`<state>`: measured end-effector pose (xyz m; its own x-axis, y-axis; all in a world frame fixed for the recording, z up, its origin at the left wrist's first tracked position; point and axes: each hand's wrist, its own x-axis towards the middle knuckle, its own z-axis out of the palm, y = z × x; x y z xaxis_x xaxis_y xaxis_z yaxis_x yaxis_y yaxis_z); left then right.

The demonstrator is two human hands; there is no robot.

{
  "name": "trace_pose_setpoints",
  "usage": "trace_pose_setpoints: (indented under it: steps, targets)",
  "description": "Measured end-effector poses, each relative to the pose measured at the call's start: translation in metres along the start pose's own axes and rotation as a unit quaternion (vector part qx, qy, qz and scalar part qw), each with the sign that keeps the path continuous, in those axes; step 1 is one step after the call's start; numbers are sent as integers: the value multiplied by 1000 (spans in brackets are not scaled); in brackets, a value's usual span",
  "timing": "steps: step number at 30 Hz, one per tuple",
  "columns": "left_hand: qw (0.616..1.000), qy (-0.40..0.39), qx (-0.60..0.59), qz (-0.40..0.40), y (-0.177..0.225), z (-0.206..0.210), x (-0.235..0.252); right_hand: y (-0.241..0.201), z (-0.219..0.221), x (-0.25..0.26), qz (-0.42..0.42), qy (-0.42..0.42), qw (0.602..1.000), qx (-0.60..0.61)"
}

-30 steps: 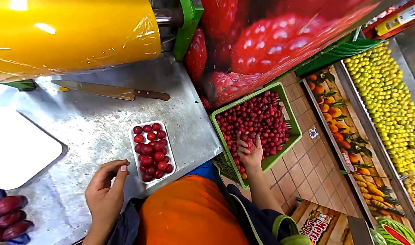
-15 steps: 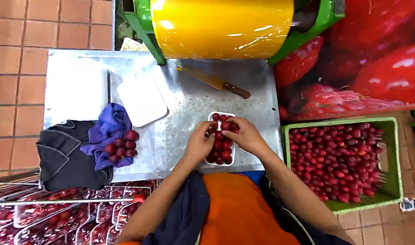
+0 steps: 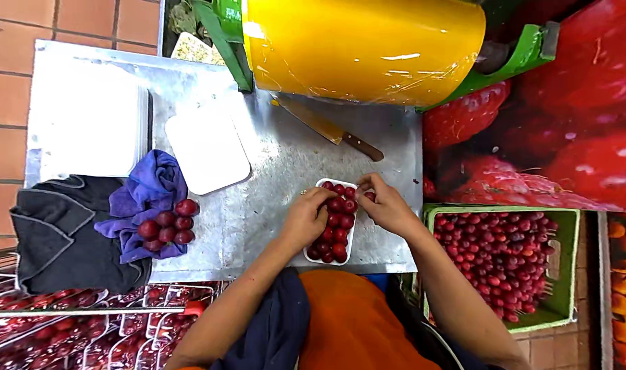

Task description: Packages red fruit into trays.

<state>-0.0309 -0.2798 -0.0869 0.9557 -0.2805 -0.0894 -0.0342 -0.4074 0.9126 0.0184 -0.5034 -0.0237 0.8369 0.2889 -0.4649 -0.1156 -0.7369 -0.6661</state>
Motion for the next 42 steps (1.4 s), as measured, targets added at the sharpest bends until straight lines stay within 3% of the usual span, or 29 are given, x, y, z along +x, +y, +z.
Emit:
trace_pose_setpoints:
  steps: [3, 9, 12, 16, 22, 29, 33, 37, 39, 42]
  targets:
    - [1000, 15, -13, 5, -1, -2, 6, 2, -3, 13, 35, 14, 998, 56]
    - [1000, 26, 17, 5, 2, -1, 15, 7, -3, 21, -68, -14, 988, -135]
    - [999, 20, 28, 19, 1, 2, 16, 10, -10, 24, -89, -8, 993, -82]
    - [999, 1, 39, 19, 4, 5, 15, 12, -15, 35, -37, -47, 998, -2]
    - [985, -24, 153, 75, 8, 9, 8, 21, -13, 42, -30, -56, 998, -31]
    - [990, 20, 119, 66, 4, 11, 1, 20, -4, 38, -79, -24, 996, -32]
    - [991, -8, 131, 36, 3, 4, 1, 19, -7, 40, -20, -62, 998, -5]
    - [995, -13, 92, 26, 3, 1, 0, 12, -11, 39, 91, -7, 981, 169]
    - [998, -8, 61, 6, 3, 0, -2, 2, -19, 35, 55, -16, 985, 160]
    - [999, -1, 42, -15, 3, 1, -5, -12, -17, 34, -36, -30, 998, 36]
